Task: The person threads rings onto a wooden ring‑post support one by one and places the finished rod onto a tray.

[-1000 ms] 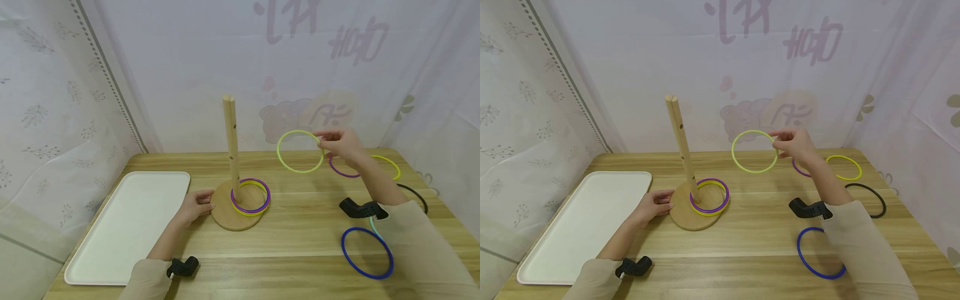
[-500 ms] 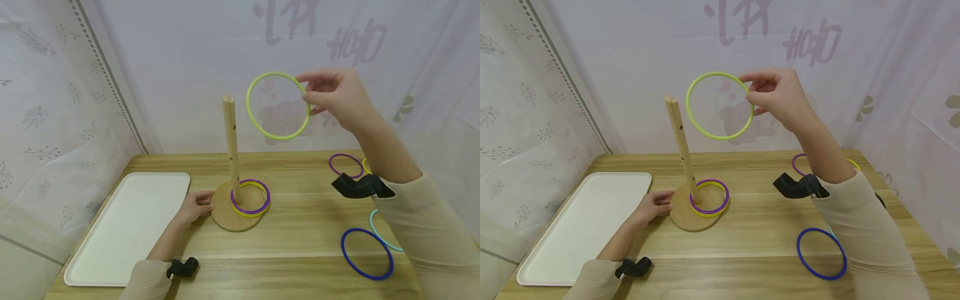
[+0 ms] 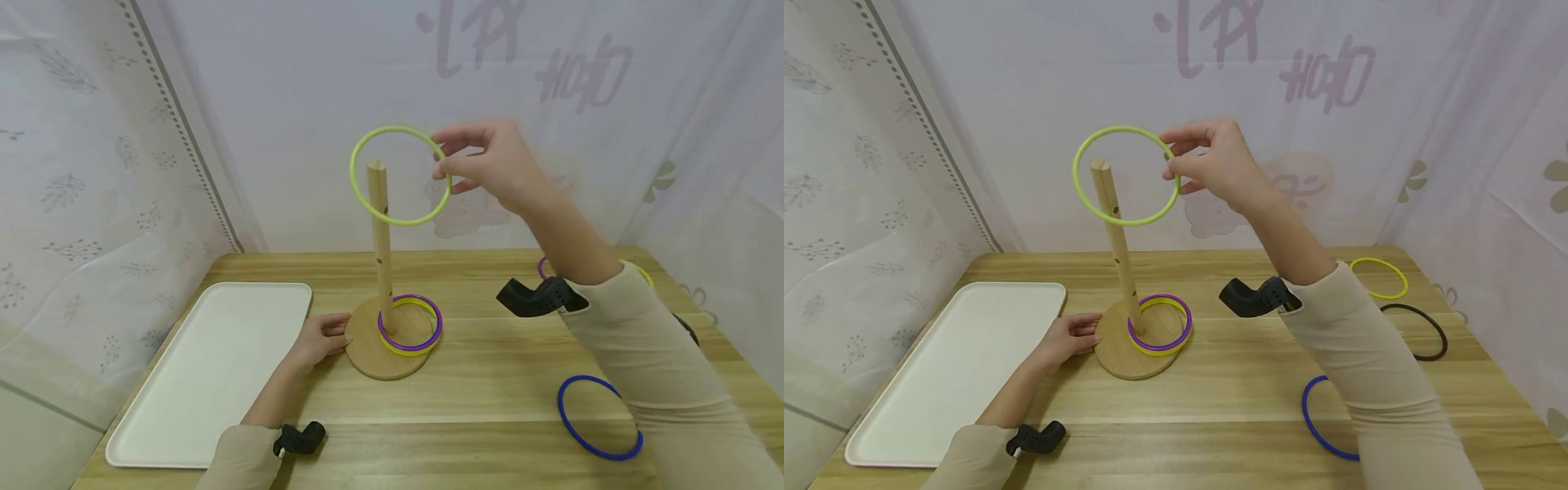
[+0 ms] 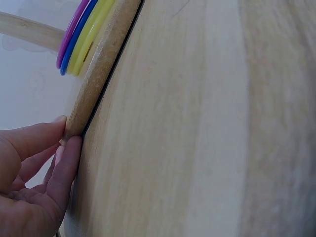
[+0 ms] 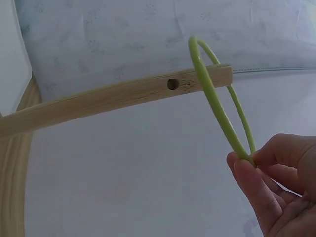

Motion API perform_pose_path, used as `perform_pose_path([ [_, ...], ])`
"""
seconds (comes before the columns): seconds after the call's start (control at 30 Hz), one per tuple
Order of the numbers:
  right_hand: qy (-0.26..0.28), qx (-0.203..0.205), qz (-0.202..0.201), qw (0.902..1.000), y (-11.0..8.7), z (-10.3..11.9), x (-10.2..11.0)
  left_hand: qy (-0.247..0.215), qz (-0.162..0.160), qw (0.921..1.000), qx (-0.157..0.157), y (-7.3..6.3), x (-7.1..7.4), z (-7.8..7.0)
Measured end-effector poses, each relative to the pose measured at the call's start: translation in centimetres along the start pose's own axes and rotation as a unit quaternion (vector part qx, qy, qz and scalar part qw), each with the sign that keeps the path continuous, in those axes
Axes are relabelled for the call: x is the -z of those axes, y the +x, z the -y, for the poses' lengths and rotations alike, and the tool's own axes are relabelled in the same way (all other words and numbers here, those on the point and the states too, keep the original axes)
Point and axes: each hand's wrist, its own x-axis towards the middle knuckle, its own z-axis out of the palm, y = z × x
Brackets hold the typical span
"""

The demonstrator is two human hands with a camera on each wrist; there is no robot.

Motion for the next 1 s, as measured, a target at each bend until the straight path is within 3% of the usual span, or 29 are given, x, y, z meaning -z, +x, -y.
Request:
perform_pose_path([
  [0.5,0.010,-0.129,0.060,0.9898,-1.7,-8.2,-1.7,-0.003,-0.001,1.0000,-0.001,0.1,0.0,0.2],
  [1.0,0.016,-0.194,0.096,0.9761,-4.5,-16.0,-3.8,-0.005,0.000,1.0000,0.003,0.2,0.0,0.2],
])
